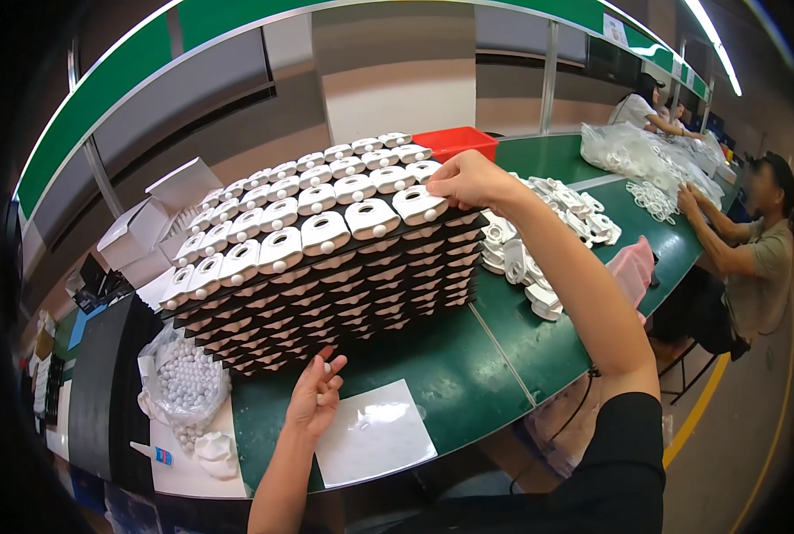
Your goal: The recorder is assembling small plastic components on a factory assembly line.
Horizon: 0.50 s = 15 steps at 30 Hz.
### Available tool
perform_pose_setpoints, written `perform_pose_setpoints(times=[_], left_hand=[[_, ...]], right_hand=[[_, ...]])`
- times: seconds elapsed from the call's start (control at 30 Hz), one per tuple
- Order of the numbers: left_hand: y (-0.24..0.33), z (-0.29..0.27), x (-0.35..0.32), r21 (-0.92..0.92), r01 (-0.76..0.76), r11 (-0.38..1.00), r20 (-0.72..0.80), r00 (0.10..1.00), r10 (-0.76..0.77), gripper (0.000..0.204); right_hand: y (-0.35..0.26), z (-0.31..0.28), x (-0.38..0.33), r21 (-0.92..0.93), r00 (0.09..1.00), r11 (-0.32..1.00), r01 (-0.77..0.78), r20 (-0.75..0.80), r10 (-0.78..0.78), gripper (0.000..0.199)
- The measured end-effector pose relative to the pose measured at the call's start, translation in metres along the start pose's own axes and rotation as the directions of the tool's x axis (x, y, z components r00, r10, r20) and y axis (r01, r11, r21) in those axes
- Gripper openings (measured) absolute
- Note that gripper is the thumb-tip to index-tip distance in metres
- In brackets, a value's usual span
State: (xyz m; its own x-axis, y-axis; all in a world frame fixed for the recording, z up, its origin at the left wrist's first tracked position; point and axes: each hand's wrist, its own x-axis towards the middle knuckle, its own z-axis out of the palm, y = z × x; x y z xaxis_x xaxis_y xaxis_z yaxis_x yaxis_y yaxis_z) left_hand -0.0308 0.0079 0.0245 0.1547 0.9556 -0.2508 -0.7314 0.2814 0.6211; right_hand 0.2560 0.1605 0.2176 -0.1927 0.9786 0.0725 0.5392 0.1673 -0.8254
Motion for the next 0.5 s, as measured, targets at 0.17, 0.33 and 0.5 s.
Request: perform_pose_setpoints(times=[0.17, 0.33, 0.5], left_hand=[[-0.002, -0.008, 0.002, 0.058, -0.010, 0.998, 0.014, 1.000, 0.009, 0.030], [-0.002, -0.012, 0.003, 0.044, -0.018, 0.999, 0.102, 0.995, 0.013, 0.035], [0.001, -0.004, 0.000, 0.051, -0.005, 0.999, 0.105, 0.994, 0.000, 0.028]], right_hand=[[0.047, -0.034, -0.002, -0.304, 0.891, 0.941, 0.149, -0.371, -0.261, 0.026], [0.132, -0.028, -0.017, -0.773, 0.876, 0.536, -0.339, -0.467, -0.120, 0.033], [0.179, 0.007, -0.044, -0.790, 0.888, 0.483, -0.377, -0.457, -0.053, 0.036]])
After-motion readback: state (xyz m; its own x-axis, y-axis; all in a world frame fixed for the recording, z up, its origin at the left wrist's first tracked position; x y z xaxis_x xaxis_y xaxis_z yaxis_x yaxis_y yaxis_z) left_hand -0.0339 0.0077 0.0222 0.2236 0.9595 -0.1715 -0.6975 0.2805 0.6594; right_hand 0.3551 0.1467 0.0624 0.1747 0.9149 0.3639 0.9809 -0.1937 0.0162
